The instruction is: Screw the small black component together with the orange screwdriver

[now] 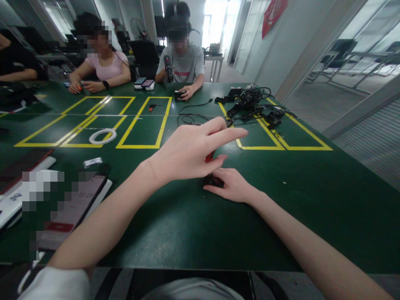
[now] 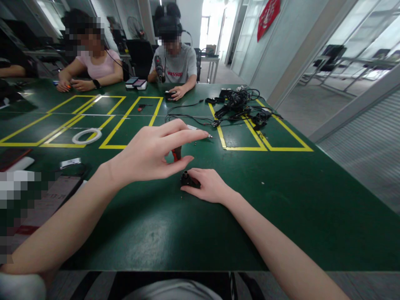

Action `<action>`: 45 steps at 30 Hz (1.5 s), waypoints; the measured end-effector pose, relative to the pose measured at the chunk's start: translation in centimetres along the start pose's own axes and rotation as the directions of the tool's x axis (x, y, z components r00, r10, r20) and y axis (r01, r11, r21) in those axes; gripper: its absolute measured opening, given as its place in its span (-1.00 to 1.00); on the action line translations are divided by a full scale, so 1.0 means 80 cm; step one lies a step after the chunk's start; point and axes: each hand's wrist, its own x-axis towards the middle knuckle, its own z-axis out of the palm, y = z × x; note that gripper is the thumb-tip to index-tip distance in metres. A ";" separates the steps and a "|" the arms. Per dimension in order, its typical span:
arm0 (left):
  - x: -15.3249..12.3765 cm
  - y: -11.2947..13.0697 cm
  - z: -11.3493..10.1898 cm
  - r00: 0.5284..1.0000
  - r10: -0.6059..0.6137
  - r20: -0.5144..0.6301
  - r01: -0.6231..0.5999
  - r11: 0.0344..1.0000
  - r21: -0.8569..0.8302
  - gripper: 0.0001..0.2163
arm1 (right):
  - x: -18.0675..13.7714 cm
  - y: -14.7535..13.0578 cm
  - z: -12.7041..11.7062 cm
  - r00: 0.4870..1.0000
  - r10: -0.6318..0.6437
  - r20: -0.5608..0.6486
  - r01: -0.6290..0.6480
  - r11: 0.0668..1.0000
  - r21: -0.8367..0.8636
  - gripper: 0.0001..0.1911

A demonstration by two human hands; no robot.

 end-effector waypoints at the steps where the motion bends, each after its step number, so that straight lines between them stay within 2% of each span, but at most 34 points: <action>1: 0.000 0.000 0.000 1.000 0.008 0.000 -0.008 1.000 -0.007 -0.60 | 0.000 0.000 0.000 1.000 -0.002 -0.002 0.002 1.000 0.001 -0.67; 13: -0.001 -0.002 0.004 1.000 0.028 -0.010 -0.028 0.999 0.015 -0.53 | 0.000 0.000 0.002 1.000 -0.013 -0.018 0.013 1.000 0.005 -0.67; 17: -0.001 -0.001 0.003 1.000 -0.005 -0.008 0.005 0.998 0.056 -0.51 | 0.000 -0.001 0.001 1.000 -0.005 -0.005 0.005 1.000 0.000 -0.66; 22: -0.001 -0.001 0.001 1.000 0.017 0.003 -0.017 1.000 0.009 -0.50 | 0.000 -0.001 0.000 1.000 0.002 0.005 -0.002 1.000 -0.001 -0.69; 26: -0.001 -0.001 0.000 1.000 -0.019 0.019 0.019 1.000 0.003 -0.52 | 0.001 -0.002 0.000 1.000 -0.001 0.012 0.001 1.000 0.013 -0.70; 31: -0.002 0.000 0.002 1.000 0.011 0.000 -0.011 1.000 -0.025 -0.52 | 0.001 -0.002 0.002 1.000 -0.004 -0.009 0.005 1.000 0.027 -0.71; 36: -0.003 -0.001 0.003 1.000 -0.025 0.000 0.025 1.000 0.013 -0.54 | 0.002 -0.003 0.001 1.000 0.000 0.005 0.000 1.000 0.019 -0.70; 45: -0.004 -0.004 0.003 1.000 -0.001 -0.022 0.000 0.998 -0.061 -0.55 | 0.004 -0.007 -0.001 1.000 0.016 0.006 -0.016 1.000 0.012 -0.71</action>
